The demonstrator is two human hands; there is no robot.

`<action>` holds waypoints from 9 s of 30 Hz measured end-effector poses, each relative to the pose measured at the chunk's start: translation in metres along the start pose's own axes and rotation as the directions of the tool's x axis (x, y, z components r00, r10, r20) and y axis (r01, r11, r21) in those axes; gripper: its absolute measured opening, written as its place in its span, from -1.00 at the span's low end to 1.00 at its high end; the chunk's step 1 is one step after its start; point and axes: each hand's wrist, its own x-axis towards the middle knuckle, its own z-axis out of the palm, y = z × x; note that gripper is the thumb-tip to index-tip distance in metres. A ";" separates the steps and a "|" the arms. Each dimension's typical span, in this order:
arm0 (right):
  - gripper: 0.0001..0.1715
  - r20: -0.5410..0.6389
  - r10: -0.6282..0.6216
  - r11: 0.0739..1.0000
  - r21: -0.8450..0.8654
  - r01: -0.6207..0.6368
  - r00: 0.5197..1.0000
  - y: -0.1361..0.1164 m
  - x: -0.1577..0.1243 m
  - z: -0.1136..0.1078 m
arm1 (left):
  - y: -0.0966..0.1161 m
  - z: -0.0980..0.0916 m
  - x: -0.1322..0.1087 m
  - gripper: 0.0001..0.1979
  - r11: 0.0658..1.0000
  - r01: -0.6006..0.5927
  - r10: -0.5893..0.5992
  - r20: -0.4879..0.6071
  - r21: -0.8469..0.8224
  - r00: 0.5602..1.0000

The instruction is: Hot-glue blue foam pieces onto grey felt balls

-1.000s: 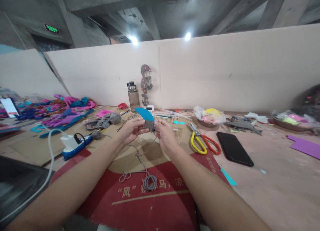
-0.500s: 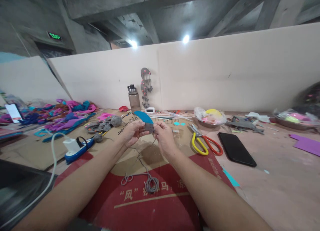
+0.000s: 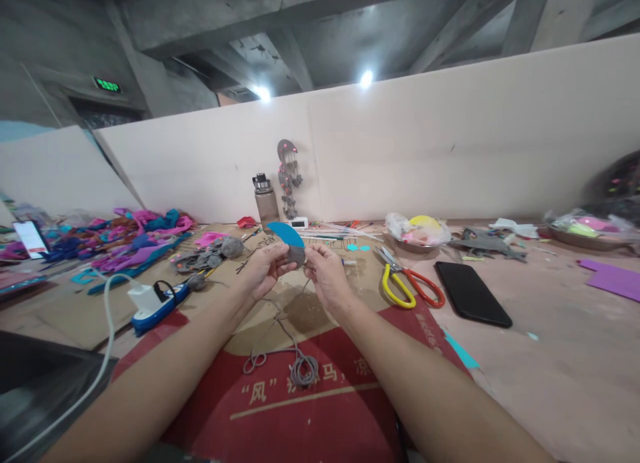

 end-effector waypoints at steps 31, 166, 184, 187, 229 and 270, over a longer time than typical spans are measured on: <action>-0.74 -0.078 -0.144 0.941 -0.320 0.113 0.986 0.023 0.004 -0.008 | -0.017 0.016 -0.013 -0.69 0.823 -0.298 0.296 0.082 0.483 0.952; -0.87 0.379 -0.371 0.017 -0.910 0.415 0.848 -0.010 -0.001 -0.023 | 0.006 -0.054 0.028 -0.87 0.940 0.119 -0.046 -0.228 0.319 0.973; -0.95 -0.010 -0.443 0.161 -0.985 0.069 0.896 -0.013 0.018 -0.051 | 0.004 -0.046 0.022 -0.94 0.996 -0.082 0.088 -0.243 0.033 0.966; -0.87 0.027 -0.425 -0.040 -0.999 0.011 0.905 -0.011 0.022 -0.058 | -0.001 -0.046 0.025 -0.95 0.995 -0.087 0.094 -0.237 0.039 0.967; -0.61 -0.097 -0.353 0.535 -0.837 0.115 0.931 -0.023 0.017 -0.035 | -0.003 -0.066 0.040 -0.97 0.992 -0.093 0.055 -0.364 -0.088 0.930; -0.69 0.226 -0.238 -0.145 -0.970 0.195 0.945 -0.011 -0.017 -0.002 | -0.008 -0.037 0.026 -0.88 0.982 -0.107 0.122 -0.087 0.153 0.989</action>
